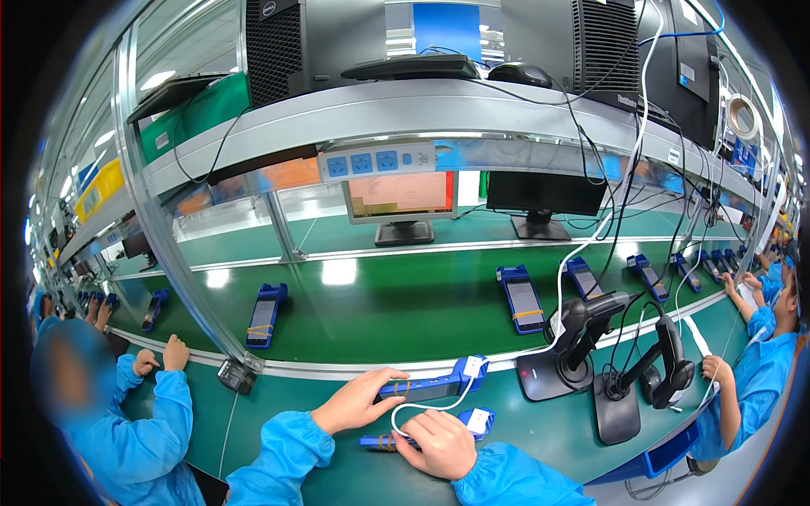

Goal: Assembling and testing industrial handheld devices on a production line.

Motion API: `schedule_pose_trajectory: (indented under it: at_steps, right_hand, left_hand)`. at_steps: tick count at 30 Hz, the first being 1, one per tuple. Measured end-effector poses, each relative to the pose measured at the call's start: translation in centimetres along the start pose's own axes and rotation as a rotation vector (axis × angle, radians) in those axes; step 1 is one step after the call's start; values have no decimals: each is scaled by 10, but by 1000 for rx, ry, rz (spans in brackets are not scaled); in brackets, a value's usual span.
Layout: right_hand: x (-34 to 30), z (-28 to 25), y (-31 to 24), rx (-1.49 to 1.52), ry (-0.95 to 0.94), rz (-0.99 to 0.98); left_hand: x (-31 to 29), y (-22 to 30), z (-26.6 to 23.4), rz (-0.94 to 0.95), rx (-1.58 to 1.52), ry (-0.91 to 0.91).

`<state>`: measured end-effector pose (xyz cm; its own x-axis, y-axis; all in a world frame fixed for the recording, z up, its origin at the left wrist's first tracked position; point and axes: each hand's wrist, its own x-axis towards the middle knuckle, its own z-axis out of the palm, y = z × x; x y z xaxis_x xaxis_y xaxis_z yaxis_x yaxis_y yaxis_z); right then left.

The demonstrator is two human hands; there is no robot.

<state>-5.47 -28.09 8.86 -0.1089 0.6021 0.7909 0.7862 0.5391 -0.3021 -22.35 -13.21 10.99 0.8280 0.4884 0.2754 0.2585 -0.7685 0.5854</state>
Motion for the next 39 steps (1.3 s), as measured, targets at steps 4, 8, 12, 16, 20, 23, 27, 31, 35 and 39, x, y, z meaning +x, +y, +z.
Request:
schedule_pose_trajectory:
  at_steps: [4,8,12,16,20,23,27,31,35,39]
  right_hand:
    - [-2,-2,0,70,-26,61]
    - [-4,-5,5,190,-26,129]
    - [-5,-7,5,213,-70,159]
    - [-5,-12,5,231,-95,160]
    - [-6,-12,10,247,-120,161]
    - [-8,-14,8,249,-138,174]
    - [-11,-13,10,259,-150,185]
    - [-6,-13,7,276,-118,169]
    - [-4,-14,4,276,-98,165]
    - [-10,-12,6,259,-108,172]
  left_hand:
    - [-9,9,-8,165,47,142]
    - [-28,23,-14,147,-161,-39]
    - [-45,33,1,61,-192,-305]
    - [-51,42,19,58,28,-283]
    - [-49,42,26,66,109,-164]
    - [-52,39,31,85,146,-119]
    - [-53,38,33,130,166,-77]
    - [-53,36,34,87,119,-99]
    - [-52,38,33,87,132,-97]
    - [-53,39,33,88,130,-93]
